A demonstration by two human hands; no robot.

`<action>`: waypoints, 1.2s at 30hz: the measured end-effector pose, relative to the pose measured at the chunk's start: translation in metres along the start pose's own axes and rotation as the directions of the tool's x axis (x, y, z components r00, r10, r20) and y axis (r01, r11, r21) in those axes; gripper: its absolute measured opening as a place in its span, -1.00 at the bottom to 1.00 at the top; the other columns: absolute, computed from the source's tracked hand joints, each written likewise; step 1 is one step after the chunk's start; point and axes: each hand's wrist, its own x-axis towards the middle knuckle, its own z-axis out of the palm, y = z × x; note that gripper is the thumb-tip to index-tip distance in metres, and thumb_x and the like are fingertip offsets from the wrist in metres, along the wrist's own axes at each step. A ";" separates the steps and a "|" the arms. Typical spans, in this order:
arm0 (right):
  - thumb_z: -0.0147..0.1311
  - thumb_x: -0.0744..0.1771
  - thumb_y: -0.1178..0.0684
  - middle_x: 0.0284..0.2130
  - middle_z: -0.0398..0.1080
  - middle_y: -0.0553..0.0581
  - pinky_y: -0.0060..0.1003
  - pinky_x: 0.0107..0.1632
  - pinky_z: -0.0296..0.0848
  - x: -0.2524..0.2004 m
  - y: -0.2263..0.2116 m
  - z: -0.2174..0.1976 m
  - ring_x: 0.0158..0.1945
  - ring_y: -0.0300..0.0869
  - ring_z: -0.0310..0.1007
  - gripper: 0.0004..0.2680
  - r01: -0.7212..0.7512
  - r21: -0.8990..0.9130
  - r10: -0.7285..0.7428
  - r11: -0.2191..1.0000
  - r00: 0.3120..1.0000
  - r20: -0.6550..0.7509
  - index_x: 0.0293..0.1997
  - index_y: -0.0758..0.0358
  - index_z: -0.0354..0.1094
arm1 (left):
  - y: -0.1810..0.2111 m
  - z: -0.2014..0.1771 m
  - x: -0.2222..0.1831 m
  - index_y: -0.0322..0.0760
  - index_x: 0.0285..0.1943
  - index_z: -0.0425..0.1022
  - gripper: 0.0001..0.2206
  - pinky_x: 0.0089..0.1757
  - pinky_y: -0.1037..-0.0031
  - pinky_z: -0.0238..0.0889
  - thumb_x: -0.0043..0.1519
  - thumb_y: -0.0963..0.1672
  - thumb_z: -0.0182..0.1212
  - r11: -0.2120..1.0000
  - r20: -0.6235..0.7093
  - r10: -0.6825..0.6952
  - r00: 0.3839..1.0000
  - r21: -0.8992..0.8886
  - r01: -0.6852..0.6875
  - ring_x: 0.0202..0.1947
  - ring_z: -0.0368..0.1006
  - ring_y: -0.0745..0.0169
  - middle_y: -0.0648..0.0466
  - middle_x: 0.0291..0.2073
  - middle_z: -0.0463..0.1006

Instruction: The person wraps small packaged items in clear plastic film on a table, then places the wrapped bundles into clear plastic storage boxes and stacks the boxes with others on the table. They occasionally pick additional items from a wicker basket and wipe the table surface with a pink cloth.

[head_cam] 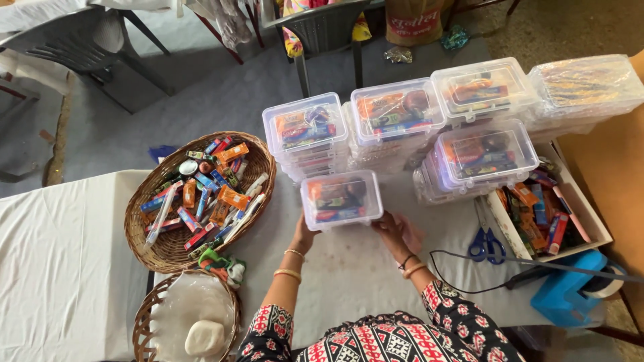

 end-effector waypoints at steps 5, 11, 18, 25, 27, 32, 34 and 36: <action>0.16 0.32 0.10 -0.07 0.38 0.06 -0.17 -0.06 0.30 -0.014 -0.007 -0.032 -0.07 -0.17 0.36 -0.63 -0.099 0.088 0.112 0.991 0.982 -0.149 0.26 0.28 0.21 | -0.012 0.053 0.013 0.16 0.54 0.04 -0.39 0.00 0.06 0.32 0.30 0.22 -0.23 0.998 -0.016 -0.032 0.999 0.044 0.032 0.21 0.37 0.11 0.12 0.28 0.41; 0.08 0.33 0.09 -0.08 0.33 0.02 -0.21 -0.01 0.28 -0.020 -0.053 -0.047 -0.06 -0.21 0.29 -0.63 -0.106 0.173 0.144 0.979 0.963 -0.226 0.29 0.20 0.16 | -0.028 0.088 0.039 0.26 0.56 -0.09 -0.32 0.00 -0.06 0.26 0.24 0.24 -0.12 0.991 0.018 -0.021 1.000 0.130 0.019 0.30 0.27 0.06 0.18 0.42 0.24; 0.07 0.36 0.11 -0.02 0.30 0.10 -0.27 0.14 0.37 -0.018 -0.058 -0.058 0.04 -0.20 0.32 -0.63 0.037 0.250 0.029 0.967 0.967 -0.254 0.29 0.31 0.09 | -0.021 0.128 0.050 0.30 0.57 -0.10 -0.27 0.02 -0.09 0.20 0.19 0.27 -0.11 0.986 -0.020 -0.029 0.999 0.162 0.032 0.34 0.22 -0.01 0.21 0.47 0.16; 0.06 0.34 0.07 0.02 0.29 0.07 -0.29 0.09 0.40 -0.028 -0.059 -0.055 0.05 -0.21 0.31 -0.58 0.080 0.227 0.002 0.971 0.941 -0.338 0.34 0.25 -0.01 | -0.030 0.138 0.068 0.33 0.57 -0.15 -0.25 0.10 -0.23 0.09 0.17 0.29 -0.12 0.985 -0.023 -0.053 0.998 0.162 0.056 0.42 0.12 -0.06 0.20 0.50 0.10; 0.12 0.34 0.04 0.01 0.29 0.15 -0.22 0.11 0.40 -0.028 -0.021 -0.055 0.05 -0.14 0.33 -0.58 0.126 0.009 -0.113 0.992 0.913 -0.393 0.32 0.26 0.07 | -0.034 0.136 0.075 0.33 0.57 -0.15 -0.24 0.12 -0.30 0.02 0.16 0.30 -0.14 0.987 -0.025 -0.057 0.998 0.146 0.060 0.45 0.07 -0.05 0.21 0.51 0.09; 0.25 0.23 0.02 0.08 0.29 0.31 0.11 0.16 0.24 -0.084 -0.077 -0.021 0.18 0.15 0.22 -0.56 0.160 -0.762 -0.464 0.628 0.863 -0.202 0.23 0.19 0.24 | -0.033 0.133 0.072 0.32 0.58 -0.15 -0.24 0.14 -0.36 -0.01 0.17 0.31 -0.17 0.986 -0.008 -0.049 0.999 0.161 0.050 0.47 0.03 -0.05 0.20 0.52 0.08; 0.29 0.17 0.02 0.12 0.26 0.39 0.24 0.17 0.17 -0.102 -0.078 -0.021 0.23 0.27 0.14 -0.51 0.184 -0.906 -0.514 0.381 0.857 -0.042 0.23 0.18 0.29 | -0.027 0.136 0.068 0.31 0.58 -0.15 -0.24 0.14 -0.37 -0.01 0.17 0.31 -0.17 0.985 0.002 -0.041 0.999 0.170 0.040 0.47 0.02 -0.06 0.19 0.53 0.07; 0.28 0.16 0.10 0.16 0.21 0.43 0.25 0.22 0.16 -0.117 -0.063 -0.028 0.28 0.32 0.10 -0.51 0.305 -0.884 -0.454 0.355 0.882 0.123 0.23 0.17 0.32 | -0.023 0.139 0.062 0.32 0.58 -0.19 -0.22 0.14 -0.42 -0.02 0.15 0.32 -0.19 0.985 -0.005 -0.033 0.999 0.172 0.033 0.48 -0.01 -0.05 0.20 0.55 0.02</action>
